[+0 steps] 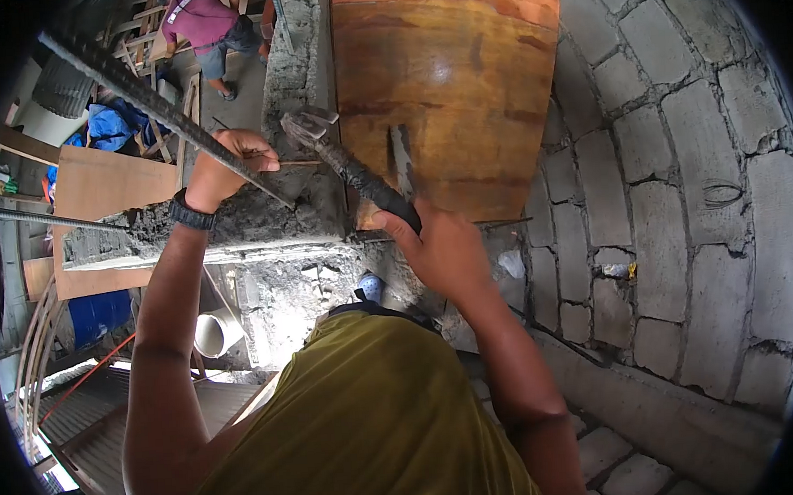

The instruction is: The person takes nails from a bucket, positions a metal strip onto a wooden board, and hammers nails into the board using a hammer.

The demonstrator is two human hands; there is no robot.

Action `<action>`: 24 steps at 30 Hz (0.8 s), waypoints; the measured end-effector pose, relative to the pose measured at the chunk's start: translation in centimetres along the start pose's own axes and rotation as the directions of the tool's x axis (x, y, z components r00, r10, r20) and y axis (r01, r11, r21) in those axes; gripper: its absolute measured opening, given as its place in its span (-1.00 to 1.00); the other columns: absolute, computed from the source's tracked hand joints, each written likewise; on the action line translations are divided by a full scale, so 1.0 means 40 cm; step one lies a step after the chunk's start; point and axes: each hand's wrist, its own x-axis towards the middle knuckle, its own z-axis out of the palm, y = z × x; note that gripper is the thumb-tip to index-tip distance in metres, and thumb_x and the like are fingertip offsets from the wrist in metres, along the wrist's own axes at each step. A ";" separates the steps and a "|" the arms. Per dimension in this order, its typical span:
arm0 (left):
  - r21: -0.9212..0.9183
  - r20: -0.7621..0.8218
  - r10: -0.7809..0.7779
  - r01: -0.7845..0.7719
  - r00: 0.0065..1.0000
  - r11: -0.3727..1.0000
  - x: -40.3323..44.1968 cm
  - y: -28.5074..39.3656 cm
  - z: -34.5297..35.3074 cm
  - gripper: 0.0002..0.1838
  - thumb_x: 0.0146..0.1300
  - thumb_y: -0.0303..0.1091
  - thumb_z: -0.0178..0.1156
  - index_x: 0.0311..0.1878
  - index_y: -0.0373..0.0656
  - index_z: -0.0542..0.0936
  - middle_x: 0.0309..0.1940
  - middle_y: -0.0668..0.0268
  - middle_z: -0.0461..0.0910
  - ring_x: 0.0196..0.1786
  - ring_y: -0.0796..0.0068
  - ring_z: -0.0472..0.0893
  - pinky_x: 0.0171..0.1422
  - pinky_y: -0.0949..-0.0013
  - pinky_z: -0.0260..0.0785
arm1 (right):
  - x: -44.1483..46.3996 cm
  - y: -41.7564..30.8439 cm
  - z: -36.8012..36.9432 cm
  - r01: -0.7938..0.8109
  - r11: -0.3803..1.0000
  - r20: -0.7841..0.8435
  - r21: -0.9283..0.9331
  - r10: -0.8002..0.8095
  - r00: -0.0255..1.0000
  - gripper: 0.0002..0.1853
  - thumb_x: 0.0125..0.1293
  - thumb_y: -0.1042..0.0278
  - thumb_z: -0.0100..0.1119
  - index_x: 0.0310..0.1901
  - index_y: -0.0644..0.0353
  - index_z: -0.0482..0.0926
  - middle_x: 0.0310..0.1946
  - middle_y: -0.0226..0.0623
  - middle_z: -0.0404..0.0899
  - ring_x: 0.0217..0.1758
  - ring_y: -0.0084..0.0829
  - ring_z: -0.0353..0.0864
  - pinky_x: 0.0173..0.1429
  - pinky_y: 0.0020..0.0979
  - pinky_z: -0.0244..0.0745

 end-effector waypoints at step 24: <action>-0.168 0.080 0.003 0.011 0.997 0.986 0.004 0.024 -0.020 -0.83 0.14 -0.39 0.54 -0.35 -0.28 0.74 -0.50 0.29 0.67 -0.48 0.63 0.53 -0.37 0.41 0.33 | 0.000 0.057 0.033 0.029 1.000 -0.021 0.009 -0.029 0.999 -0.25 0.38 -0.46 0.08 -0.11 0.29 0.61 -0.48 0.09 0.64 -0.28 0.12 0.70 -0.18 0.01 0.53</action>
